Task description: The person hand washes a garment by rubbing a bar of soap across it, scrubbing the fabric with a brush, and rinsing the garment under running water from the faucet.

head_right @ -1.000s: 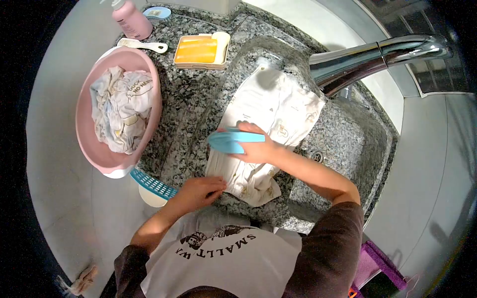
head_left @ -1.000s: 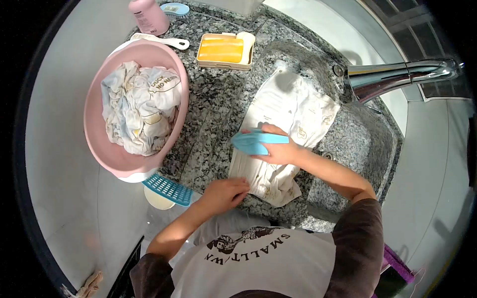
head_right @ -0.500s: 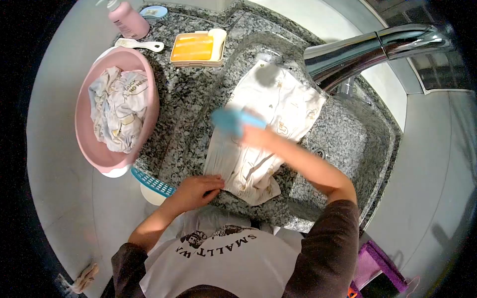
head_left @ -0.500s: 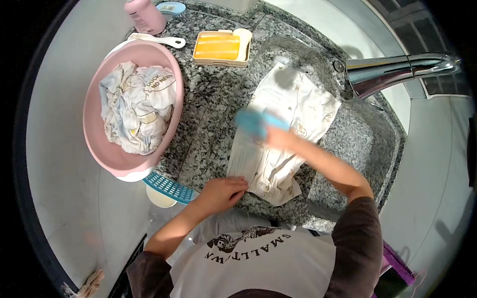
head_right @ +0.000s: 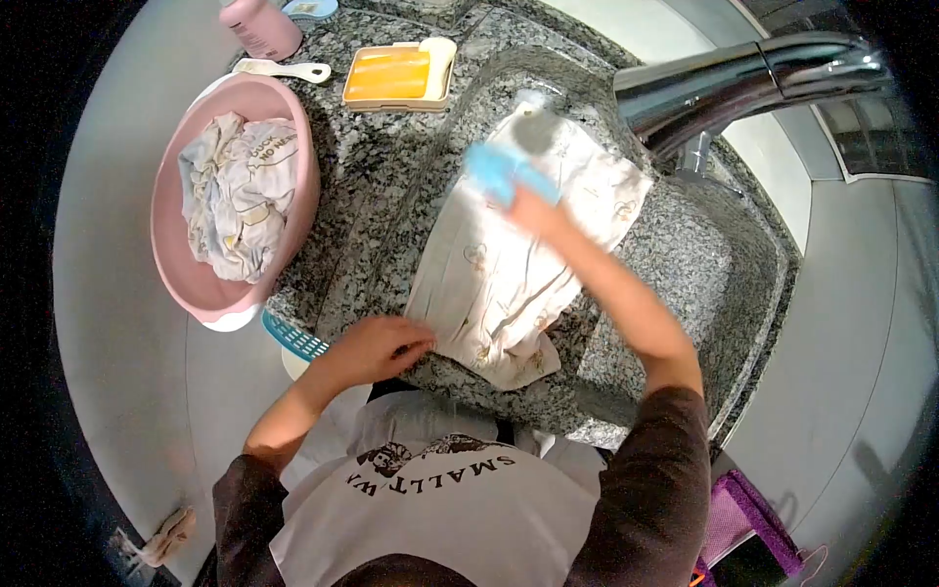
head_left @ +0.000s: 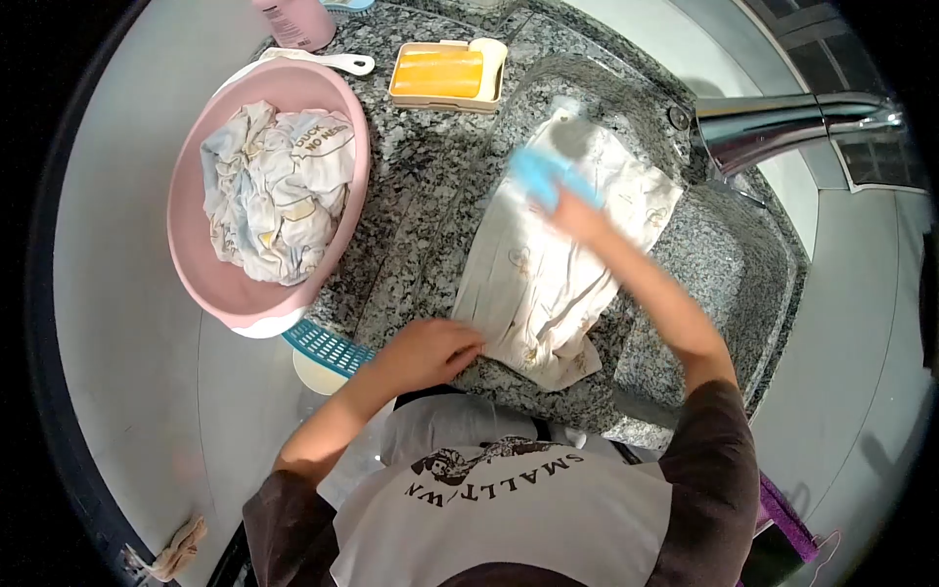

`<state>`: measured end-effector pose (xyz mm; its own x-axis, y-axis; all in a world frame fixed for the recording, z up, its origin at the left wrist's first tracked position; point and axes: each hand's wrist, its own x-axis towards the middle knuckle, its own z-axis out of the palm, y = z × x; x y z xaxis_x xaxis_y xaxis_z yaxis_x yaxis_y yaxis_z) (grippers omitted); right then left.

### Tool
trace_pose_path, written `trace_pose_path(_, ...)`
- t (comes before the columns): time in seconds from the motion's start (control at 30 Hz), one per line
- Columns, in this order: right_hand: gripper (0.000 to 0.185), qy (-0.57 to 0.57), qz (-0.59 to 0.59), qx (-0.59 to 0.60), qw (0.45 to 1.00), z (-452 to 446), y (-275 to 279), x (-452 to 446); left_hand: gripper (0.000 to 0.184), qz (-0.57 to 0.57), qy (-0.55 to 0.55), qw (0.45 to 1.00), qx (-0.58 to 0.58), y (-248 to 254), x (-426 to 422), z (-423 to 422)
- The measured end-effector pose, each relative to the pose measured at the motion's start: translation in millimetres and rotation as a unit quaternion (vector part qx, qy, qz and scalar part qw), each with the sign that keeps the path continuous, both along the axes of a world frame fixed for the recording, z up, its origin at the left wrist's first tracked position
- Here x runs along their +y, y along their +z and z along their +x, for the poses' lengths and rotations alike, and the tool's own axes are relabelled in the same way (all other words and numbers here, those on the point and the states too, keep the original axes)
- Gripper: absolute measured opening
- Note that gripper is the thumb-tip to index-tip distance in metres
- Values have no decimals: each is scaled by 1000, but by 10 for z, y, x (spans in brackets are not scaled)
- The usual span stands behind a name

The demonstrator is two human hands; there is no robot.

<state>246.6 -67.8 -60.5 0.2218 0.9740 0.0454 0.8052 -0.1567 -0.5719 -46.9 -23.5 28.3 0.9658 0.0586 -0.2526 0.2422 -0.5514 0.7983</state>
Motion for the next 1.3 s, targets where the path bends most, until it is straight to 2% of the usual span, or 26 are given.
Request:
trace_pose_path(0.03, 49, -120, -202, 18, 972, 305, 72, 155, 17, 5, 2, 1000, -16, 15, 7, 3)
trace_pose_path(0.07, 52, -210, -217, 56, 952, 467, 148, 233, 17, 6, 2, 1000, -16, 32, 6, 8)
trace_pose_path(0.1, 52, -211, -219, 59, 951, 380, 264, 179, 17, 14, 6, 999, -33, 55, -1, -7)
trace_pose_path(0.17, 54, -118, -146, 32, 982, 68, 473, -19, 16, 12, 36, 997, -73, 67, 39, -56)
trace_pose_path(0.23, 52, 43, -147, -115, 981, -558, 520, -404, 15, 13, 65, 995, -76, 139, 98, -105)
trace_pose_path(0.27, 52, 42, -146, -116, 982, -666, 479, -453, 14, 23, 92, 992, -84, 178, 162, -110)
trace_pose_path(0.3, 44, 119, -110, -5, 987, -739, 356, -498, 13, 45, 116, 986, -112, 198, 187, -128)
trace_pose_path(0.37, 39, 96, -24, -37, 994, -622, 46, -507, 12, 39, 128, 986, -102, 243, 223, -149)
trace_pose_path(0.43, 43, -82, -103, -87, 987, 29, 10, -148, 12, 41, 138, 985, -94, 251, 267, -168)
trace_pose_path(0.47, 49, -156, -232, 12, 960, 362, 148, 22, 13, 52, 131, 984, -107, 232, 281, -168)
trace_pose_path(0.53, 58, -187, -66, -122, 973, 683, 83, 104, 13, 62, 121, 983, -121, 208, 281, -164)
trace_pose_path(0.57, 58, -193, -65, -122, 972, 645, 73, 48, 15, 63, 108, 985, -119, 208, 283, -155)
trace_pose_path(0.63, 60, -201, -93, -83, 972, 204, 441, -98, 16, 60, 90, 987, -122, 173, 262, -128)
trace_pose_path(0.67, 66, -218, -105, -95, 966, 47, 427, -252, 17, 73, 83, 988, -110, 138, 245, -115)
trace_pose_path(0.73, 73, -220, -92, 12, 971, -202, 635, -565, 18, 85, 71, 988, -104, 64, 229, -27)
trace_pose_path(0.77, 73, -224, -92, 9, 970, -248, 653, -665, 18, 114, 51, 988, -87, 21, 239, 66)
trace_pose_path(0.8, 75, -240, -85, 101, 962, -273, 645, -779, 19, 142, 30, 987, -70, -44, 240, 178)
trace_pose_path(0.83, 77, -253, -75, 193, 945, -286, 645, -848, 17, 171, 51, 978, -112, -222, 243, 341)
trace_pose_path(0.87, 77, -259, -74, 193, 944, -324, 681, -857, 15, 198, 71, 966, -151, -390, 251, 528)
trace_pose_path(0.93, 78, -286, -35, 373, 882, -390, 813, -759, 26, 233, 138, 961, -58, -462, 292, 913)
trace_pose_path(1.03, 79, -275, -46, 440, 854, -434, 854, -610, 30, 246, 150, 957, -40, -773, 378, 1321)
trace_pose_path(1.07, 80, -258, -44, 455, 852, -449, 843, -569, 31, 164, 155, 971, -76, -837, 390, 1385)
trace_pose_path(1.1, 81, -290, -53, 447, 844, -480, 822, -552, 32, 78, 159, 978, -110, -866, 381, 1428)
trace_pose_path(1.13, 80, -266, -41, 432, 861, -403, 668, -525, 32, 78, 154, 979, -109, -871, 373, 1456)
trace_pose_path(1.23, 78, -298, -10, 360, 884, -232, 405, -532, 30, 111, 122, 983, -83, -791, 349, 1465)
trace_pose_path(1.3, 76, -318, -22, 262, 911, -137, 375, -562, 26, 315, 203, 924, -74, -673, 344, 1484)
